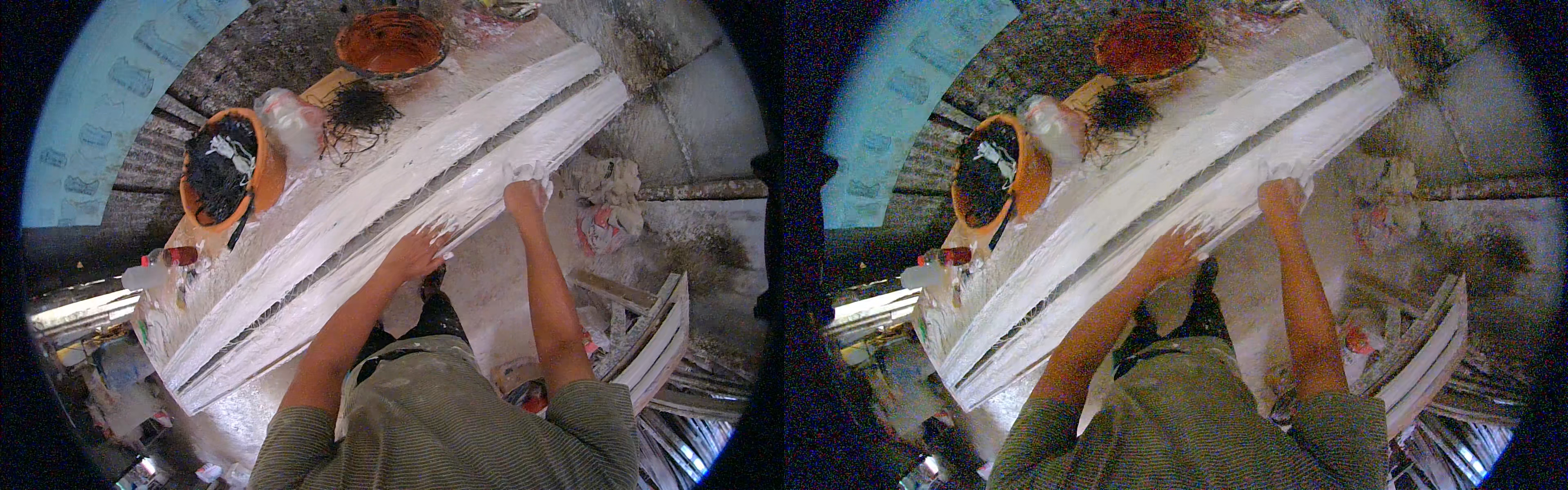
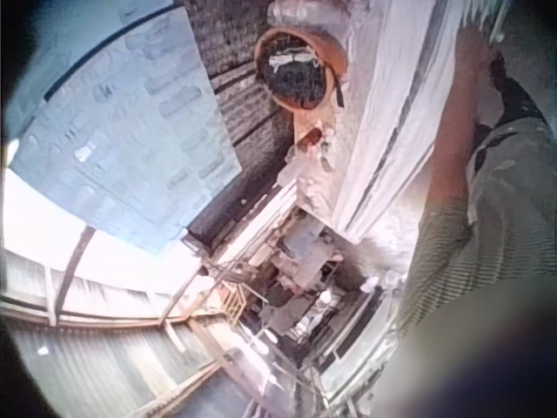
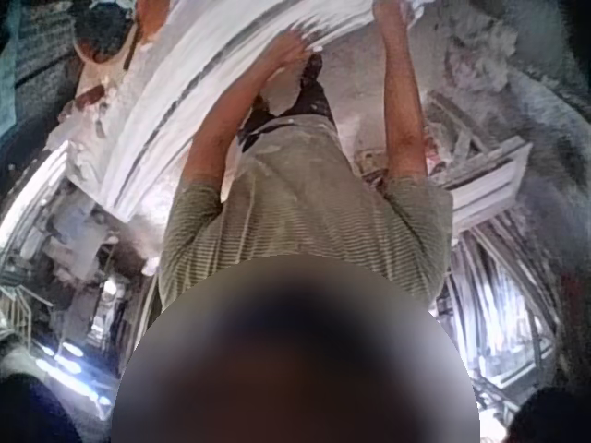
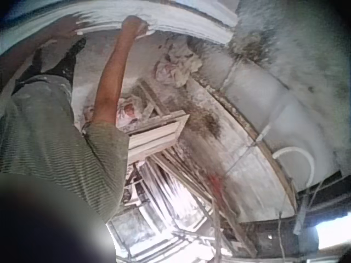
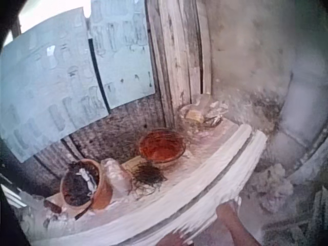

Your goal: The person repeatedly applies a white paste-like filler to the seam of a long, narrow object using both hands. They smooth and spread the material along the seam, occasionally picking up more filler from the workbench and continuing the application.

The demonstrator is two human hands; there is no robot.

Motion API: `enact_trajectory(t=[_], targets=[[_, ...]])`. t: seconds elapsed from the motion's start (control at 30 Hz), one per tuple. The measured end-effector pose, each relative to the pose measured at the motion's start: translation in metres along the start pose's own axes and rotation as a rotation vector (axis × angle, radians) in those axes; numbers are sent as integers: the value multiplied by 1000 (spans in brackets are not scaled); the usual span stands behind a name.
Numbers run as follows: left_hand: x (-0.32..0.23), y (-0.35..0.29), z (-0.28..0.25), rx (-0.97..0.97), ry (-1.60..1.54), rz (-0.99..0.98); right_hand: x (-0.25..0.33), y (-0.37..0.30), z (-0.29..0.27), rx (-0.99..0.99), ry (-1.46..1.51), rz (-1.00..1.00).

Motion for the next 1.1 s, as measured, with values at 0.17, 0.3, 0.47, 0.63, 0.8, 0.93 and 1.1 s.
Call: enact_trajectory(t=[0.17,0.3,0.47,0.63,0.8,0.93,1.1], targets=[[25,-118,18,199,5,-6,96,-87,94,265,-351,-410],[47,-248,17,215,-20,-48,158,-194,134,-337,72,-397],[77,-427,28,206,-159,-220,245,-305,214,-403,95,-592],[88,-583,40,99,-103,-375,321,-419,293,-111,-79,-836],[95,-691,63,173,41,-522,389,-515,355,159,-163,-1112],[91,-748,46,-158,-16,-682,443,-588,404,413,-179,-1280],[118,-818,53,-114,-87,-955,516,-660,471,581,-108,-1483]])
Point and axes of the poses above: each hand's wrist, its own y-axis towards the middle knuckle, its own z-axis out of the palm, x = y × z, the point moved 9 cm from there along y, towards the middle knuckle, and after that the axes turned 7 degrees about y, right-handed, at the moved point
